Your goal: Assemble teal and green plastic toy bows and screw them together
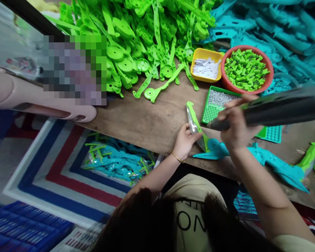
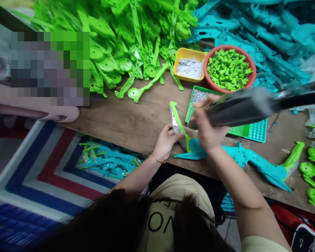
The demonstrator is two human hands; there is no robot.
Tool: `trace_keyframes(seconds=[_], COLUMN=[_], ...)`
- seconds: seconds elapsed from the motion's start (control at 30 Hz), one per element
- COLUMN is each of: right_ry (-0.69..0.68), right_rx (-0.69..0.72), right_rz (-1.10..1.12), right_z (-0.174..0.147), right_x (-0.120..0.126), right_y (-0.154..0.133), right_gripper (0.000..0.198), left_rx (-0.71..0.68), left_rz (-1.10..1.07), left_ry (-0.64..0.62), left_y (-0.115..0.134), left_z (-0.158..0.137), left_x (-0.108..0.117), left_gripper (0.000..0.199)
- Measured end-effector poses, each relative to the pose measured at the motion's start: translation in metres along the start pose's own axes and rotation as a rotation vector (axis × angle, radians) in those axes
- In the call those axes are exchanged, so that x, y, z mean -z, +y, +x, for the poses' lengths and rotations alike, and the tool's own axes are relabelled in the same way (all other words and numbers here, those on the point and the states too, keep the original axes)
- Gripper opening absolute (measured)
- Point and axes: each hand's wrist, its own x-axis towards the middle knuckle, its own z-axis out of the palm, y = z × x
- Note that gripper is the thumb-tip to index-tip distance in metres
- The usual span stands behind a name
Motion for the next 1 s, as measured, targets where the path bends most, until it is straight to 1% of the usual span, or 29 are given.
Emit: trace_keyframes(seconds=[0.07,0.1,0.13,0.2,0.27,0.3,0.33,0.43,0.53,0.63,0.73,0.83,0.93,1.0], right_ry=[0.177,0.236,0.269,0.279,0.271,0.269,0.267,0.253,0.237,0.237,0.243,0.222,0.075,-0.025], right_rx=[0.156,0.201,0.216,0.191,0.151,0.139,0.132,0.138,0.151,0.156,0.191,0.221,0.127,0.058], right_rz=[-0.014,-0.062,-0.109,-0.172,-0.153,-0.119,-0.076,0.036,0.042,0.027,0.046,0.133,0.231,0.272], right_z=[0.026,0.038,0.048,0.06,0.063,0.062,0.06,0.054,0.053,0.056,0.057,0.044,0.016,-0.004], right_x=[0.005,0.009,0.013,0.019,0.022,0.023,0.022,0.02,0.018,0.017,0.019,0.026,0.033,0.036], right_y=[0.006,0.013,0.022,0.042,0.056,0.06,0.062,0.061,0.062,0.062,0.05,0.02,-0.01,-0.022], right_gripper=[0.037,0.036,0.037,0.038,0.038,0.038,0.038,0.035,0.032,0.034,0.03,0.023,0.024,0.026], left_rx=[0.0,-0.009,-0.016,0.012,0.077,0.102,0.112,0.096,0.082,0.077,0.061,0.039,0.029,0.035], left_rz=[-0.043,-0.05,-0.049,-0.033,-0.016,-0.009,-0.005,-0.002,-0.008,-0.002,0.012,0.021,0.012,-0.003], left_ry=[-0.009,-0.021,-0.036,-0.073,-0.101,-0.106,-0.103,-0.081,-0.072,-0.063,-0.049,-0.047,-0.048,-0.052], left_y=[0.002,0.004,0.004,0.005,0.003,0.001,-0.001,-0.008,-0.011,-0.013,-0.015,-0.017,-0.017,-0.017], left_z=[-0.008,-0.013,-0.017,-0.024,-0.027,-0.027,-0.025,-0.019,-0.016,-0.015,-0.015,-0.015,-0.015,-0.015], left_x=[0.001,0.001,0.001,0.0,-0.002,-0.002,-0.003,-0.002,-0.001,0.0,0.001,0.0,-0.001,-0.002], left_gripper=[0.048,0.046,0.048,0.065,0.085,0.09,0.092,0.089,0.09,0.09,0.087,0.083,0.082,0.083])
